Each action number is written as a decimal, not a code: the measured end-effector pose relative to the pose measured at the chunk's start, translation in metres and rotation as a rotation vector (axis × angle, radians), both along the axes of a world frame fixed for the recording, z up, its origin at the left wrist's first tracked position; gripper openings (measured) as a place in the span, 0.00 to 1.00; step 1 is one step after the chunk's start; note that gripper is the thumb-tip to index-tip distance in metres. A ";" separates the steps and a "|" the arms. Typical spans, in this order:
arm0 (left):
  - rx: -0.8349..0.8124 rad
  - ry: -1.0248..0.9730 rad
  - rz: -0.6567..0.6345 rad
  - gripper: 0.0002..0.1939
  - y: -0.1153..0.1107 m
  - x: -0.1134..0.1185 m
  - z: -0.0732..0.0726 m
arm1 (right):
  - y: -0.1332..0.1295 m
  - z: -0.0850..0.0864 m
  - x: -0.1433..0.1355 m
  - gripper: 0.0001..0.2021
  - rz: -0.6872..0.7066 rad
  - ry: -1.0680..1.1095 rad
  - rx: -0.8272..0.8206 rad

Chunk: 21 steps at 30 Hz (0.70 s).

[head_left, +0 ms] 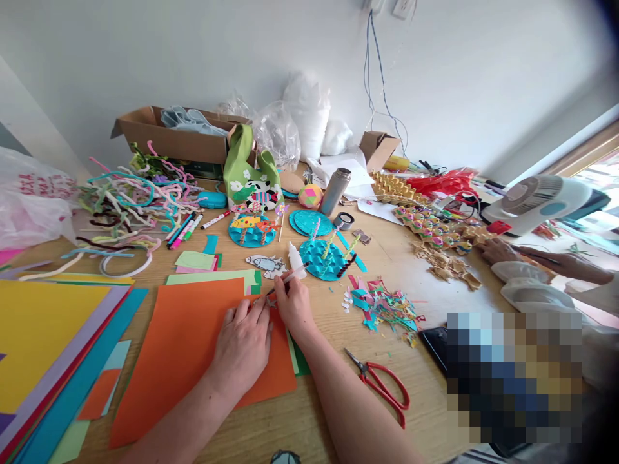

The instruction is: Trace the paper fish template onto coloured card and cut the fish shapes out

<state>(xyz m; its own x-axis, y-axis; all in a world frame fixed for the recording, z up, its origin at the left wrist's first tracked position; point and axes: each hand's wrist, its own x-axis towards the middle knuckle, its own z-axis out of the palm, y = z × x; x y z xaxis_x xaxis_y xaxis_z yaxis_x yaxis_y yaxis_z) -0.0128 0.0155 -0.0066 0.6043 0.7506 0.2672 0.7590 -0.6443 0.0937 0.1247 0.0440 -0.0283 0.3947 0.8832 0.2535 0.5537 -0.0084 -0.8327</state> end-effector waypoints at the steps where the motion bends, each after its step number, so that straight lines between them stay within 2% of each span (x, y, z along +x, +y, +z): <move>1: 0.000 0.002 -0.001 0.16 0.000 0.000 0.000 | 0.000 0.000 0.000 0.10 0.000 0.004 0.000; 21: 0.013 0.005 -0.012 0.16 -0.001 0.000 0.005 | 0.000 -0.001 0.000 0.11 -0.042 -0.057 -0.011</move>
<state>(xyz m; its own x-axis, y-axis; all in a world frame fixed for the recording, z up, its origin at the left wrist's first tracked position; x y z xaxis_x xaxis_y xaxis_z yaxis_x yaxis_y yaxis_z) -0.0131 0.0149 -0.0017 0.6148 0.7397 0.2736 0.7514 -0.6547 0.0817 0.1249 0.0438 -0.0291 0.4166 0.8690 0.2672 0.5991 -0.0413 -0.7996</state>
